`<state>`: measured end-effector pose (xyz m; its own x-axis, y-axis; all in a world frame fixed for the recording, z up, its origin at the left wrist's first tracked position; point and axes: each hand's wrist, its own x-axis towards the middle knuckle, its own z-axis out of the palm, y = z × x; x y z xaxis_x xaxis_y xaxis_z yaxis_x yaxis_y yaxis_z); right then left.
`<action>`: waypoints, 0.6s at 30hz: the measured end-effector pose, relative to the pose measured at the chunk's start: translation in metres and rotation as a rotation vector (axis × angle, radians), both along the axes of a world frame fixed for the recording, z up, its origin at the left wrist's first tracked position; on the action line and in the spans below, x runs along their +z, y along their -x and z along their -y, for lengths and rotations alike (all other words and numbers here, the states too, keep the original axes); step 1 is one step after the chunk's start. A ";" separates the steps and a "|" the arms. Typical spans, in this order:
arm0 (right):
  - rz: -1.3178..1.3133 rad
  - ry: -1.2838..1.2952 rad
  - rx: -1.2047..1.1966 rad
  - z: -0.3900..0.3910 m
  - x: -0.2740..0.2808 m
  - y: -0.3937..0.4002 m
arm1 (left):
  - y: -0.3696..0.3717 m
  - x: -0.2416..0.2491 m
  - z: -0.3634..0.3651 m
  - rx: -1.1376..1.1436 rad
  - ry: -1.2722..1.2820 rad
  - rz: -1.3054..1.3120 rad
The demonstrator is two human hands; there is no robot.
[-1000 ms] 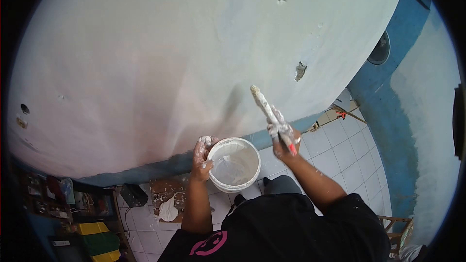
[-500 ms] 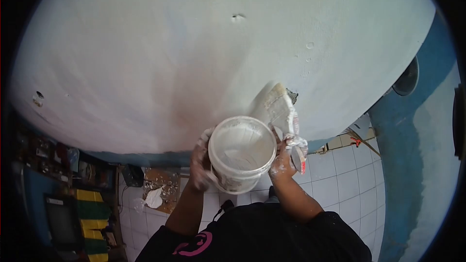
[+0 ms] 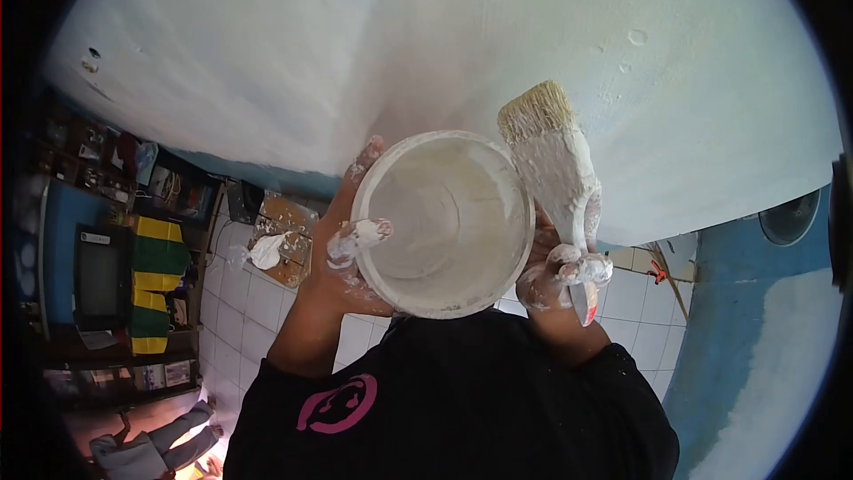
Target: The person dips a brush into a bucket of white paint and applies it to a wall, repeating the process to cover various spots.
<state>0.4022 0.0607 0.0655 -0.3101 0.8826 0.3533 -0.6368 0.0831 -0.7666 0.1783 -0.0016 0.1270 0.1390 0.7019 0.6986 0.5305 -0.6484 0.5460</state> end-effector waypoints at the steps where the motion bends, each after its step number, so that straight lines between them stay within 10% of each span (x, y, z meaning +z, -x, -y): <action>1: 0.005 -0.019 -0.025 0.000 -0.001 0.001 | 0.001 0.005 0.002 0.016 -0.001 -0.032; 8: 0.008 -0.289 -0.323 -0.007 0.003 -0.012 | 0.028 0.010 0.010 0.045 0.261 0.087; 12: 0.420 -0.048 0.010 0.015 0.045 -0.045 | 0.043 0.003 0.005 0.029 0.239 0.084; 18: 1.050 -0.997 -0.014 -0.001 0.097 0.040 | 0.059 0.007 0.000 -0.114 -0.031 -0.085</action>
